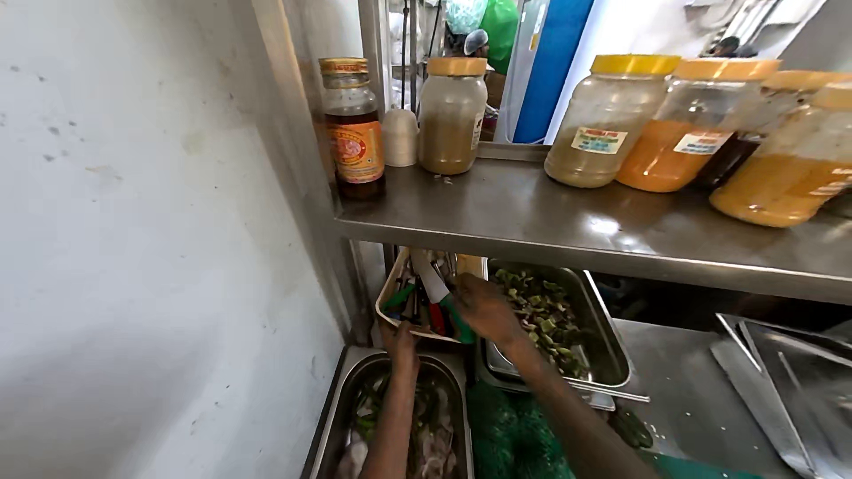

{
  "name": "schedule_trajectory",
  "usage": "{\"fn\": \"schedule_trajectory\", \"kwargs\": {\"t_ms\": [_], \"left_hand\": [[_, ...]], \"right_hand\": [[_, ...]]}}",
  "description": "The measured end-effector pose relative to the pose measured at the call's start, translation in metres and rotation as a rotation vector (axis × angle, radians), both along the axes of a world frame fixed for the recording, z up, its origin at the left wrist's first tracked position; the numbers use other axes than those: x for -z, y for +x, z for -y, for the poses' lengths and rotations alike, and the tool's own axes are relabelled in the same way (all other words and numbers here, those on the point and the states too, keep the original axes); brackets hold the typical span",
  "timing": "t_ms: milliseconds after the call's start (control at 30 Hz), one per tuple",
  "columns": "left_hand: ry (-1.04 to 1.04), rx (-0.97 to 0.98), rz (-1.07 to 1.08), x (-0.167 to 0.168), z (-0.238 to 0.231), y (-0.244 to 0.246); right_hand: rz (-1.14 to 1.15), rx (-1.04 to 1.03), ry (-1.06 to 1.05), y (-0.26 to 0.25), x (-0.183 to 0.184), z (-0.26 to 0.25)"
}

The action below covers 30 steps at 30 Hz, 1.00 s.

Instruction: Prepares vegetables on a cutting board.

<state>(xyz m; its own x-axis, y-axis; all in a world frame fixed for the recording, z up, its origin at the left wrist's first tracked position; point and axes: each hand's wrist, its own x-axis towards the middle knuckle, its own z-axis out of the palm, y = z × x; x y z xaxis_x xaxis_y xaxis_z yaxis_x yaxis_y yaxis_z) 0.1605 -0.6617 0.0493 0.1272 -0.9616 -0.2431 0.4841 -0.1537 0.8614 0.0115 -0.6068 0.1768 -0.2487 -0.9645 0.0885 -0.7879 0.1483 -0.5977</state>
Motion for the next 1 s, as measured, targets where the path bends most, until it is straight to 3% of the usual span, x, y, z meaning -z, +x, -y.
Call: {"fn": "schedule_trajectory", "kwargs": {"t_ms": [100,200,367,500,633,767,867,1000], "left_hand": [[0.032,-0.013,0.061,-0.005,0.0,-0.002],[0.046,-0.012,0.135,-0.002,0.001,-0.002],[0.045,-0.025,0.14,0.002,0.004,-0.001],[0.061,-0.023,0.119,0.003,0.006,-0.001],[0.073,-0.029,0.121,0.0,0.006,-0.003],[0.052,-0.015,0.15,0.003,0.006,-0.002],[0.062,0.0,0.129,0.006,0.009,-0.001],[0.084,0.018,0.092,0.012,0.013,-0.002]], "right_hand": [[-0.026,0.075,0.319,0.025,0.02,0.058],[-0.072,0.204,0.475,0.04,0.039,0.081],[-0.001,0.179,0.521,0.038,0.071,0.088],[0.061,0.248,0.454,0.029,0.071,0.086],[0.126,0.201,0.621,0.021,0.072,0.086],[0.222,0.233,0.642,0.022,0.066,0.085],[0.477,0.23,0.601,0.013,0.063,0.096],[0.765,0.147,0.592,-0.009,0.025,0.101]]}}
